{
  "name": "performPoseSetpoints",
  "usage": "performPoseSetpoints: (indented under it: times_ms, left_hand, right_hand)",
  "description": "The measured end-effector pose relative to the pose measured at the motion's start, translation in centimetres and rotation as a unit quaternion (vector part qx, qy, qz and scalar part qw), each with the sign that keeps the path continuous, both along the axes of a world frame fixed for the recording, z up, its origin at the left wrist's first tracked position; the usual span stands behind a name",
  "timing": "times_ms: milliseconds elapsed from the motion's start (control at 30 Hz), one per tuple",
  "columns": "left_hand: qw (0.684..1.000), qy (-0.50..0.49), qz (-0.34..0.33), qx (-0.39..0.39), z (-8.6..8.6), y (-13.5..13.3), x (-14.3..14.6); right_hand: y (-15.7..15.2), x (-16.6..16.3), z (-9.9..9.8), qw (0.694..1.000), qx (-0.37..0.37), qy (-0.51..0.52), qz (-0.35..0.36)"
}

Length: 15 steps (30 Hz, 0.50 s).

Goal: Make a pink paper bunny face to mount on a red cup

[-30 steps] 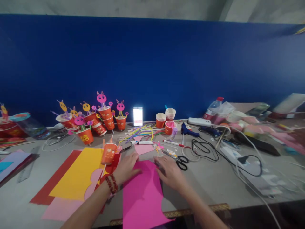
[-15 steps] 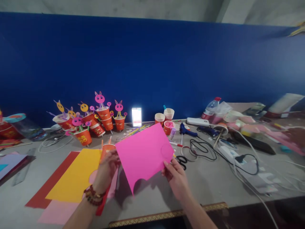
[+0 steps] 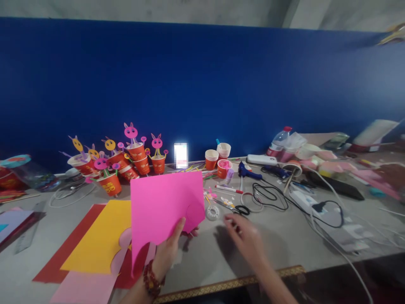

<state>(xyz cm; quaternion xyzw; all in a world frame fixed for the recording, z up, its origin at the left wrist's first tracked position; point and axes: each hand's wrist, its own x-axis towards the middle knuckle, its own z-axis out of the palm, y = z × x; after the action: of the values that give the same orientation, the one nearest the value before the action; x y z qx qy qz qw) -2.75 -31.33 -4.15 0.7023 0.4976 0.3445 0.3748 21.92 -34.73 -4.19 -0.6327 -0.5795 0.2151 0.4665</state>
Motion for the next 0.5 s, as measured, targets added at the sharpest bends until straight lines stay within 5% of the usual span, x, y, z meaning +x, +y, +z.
performPoseSetpoints:
  times_ms: [100, 200, 367, 500]
  left_hand:
    - [0.981, -0.136, 0.018, -0.135, 1.0, 0.1, 0.8]
    - [0.979, -0.134, 0.006, -0.153, 1.1, 0.0, 1.3]
    - [0.988, -0.1, -0.005, -0.119, 1.4, -0.3, 1.1]
    - [0.992, -0.082, 0.012, -0.098, 2.2, -0.5, 0.8]
  right_hand:
    - [0.3, 5.4, -0.7, 0.967, -0.018, -0.248, -0.059]
    - [0.8, 7.2, -1.0, 0.922, -0.079, -0.377, -0.026]
    - [1.9, 6.9, 0.1, 0.884, -0.158, -0.44, -0.002]
    - [2.0, 7.9, 0.6, 0.899, -0.196, -0.393, 0.001]
